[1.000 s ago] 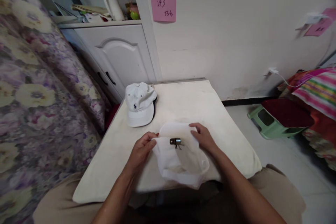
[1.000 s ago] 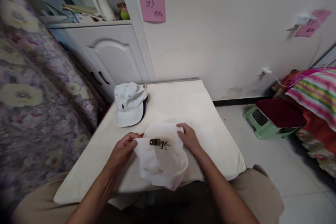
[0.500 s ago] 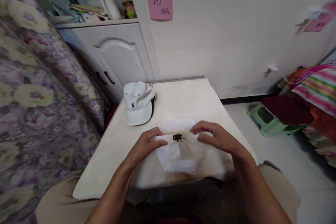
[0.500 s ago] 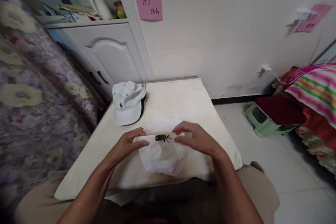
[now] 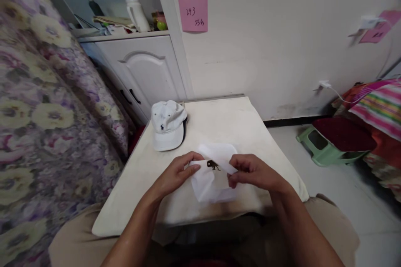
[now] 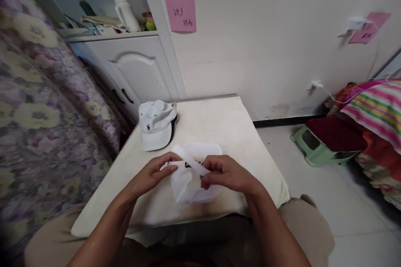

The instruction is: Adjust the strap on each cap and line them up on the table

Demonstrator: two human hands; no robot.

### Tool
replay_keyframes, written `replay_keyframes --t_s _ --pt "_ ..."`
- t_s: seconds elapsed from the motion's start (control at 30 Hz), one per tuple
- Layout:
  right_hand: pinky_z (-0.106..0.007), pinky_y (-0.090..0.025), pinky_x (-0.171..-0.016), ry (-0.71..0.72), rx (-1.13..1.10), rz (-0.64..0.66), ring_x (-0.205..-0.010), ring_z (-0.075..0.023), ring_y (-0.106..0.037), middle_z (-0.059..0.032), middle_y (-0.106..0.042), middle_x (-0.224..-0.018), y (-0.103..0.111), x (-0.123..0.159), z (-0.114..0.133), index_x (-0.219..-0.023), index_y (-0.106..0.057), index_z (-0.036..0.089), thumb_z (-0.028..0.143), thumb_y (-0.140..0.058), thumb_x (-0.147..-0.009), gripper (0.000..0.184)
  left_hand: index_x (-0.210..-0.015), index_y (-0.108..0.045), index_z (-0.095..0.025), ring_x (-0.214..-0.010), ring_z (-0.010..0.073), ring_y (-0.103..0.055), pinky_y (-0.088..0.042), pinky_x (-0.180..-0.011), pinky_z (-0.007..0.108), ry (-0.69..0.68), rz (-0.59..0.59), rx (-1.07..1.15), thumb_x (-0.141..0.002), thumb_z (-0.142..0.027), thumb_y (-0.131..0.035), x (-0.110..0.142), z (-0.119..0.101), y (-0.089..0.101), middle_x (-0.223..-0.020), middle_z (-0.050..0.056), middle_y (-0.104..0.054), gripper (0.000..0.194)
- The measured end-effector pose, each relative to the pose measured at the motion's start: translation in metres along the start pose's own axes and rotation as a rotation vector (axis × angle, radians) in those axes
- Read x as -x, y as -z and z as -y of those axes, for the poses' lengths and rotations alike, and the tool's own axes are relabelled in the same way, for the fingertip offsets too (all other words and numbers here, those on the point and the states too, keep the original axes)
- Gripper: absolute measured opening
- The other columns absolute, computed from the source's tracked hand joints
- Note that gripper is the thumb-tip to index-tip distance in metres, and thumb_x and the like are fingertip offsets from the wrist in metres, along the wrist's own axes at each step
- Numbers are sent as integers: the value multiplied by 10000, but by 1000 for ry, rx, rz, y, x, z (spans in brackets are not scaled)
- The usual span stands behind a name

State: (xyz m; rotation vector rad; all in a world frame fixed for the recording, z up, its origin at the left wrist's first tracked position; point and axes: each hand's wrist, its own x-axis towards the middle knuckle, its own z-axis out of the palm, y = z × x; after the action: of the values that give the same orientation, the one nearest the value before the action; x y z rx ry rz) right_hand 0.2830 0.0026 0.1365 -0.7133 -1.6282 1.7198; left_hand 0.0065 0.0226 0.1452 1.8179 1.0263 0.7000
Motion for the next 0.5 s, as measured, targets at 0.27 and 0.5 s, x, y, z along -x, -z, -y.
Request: replay_keyframes --t_s 0.27,0.5 --pt "-281 -524 -710 101 101 -253 -751 -151 -664 -29 -705 -803 -6 6 15 -862 -631 187 344 -642 -907 164 -854 -741 -213 -811 191 -598 -438 -719 256 -3 -67 77 -861 -325 -672 -2 -9 -12 -897 33 -681 132" --pt "-231 -469 -556 199 135 -405 -596 -107 -577 -22 -687 -835 -13 9 21 -912 -610 198 361 -629 -910 164 -897 -717 -204 -789 185 -584 -428 -704 254 -33 -83 106 -882 -328 -649 -5 -21 -20 -868 32 -684 142"
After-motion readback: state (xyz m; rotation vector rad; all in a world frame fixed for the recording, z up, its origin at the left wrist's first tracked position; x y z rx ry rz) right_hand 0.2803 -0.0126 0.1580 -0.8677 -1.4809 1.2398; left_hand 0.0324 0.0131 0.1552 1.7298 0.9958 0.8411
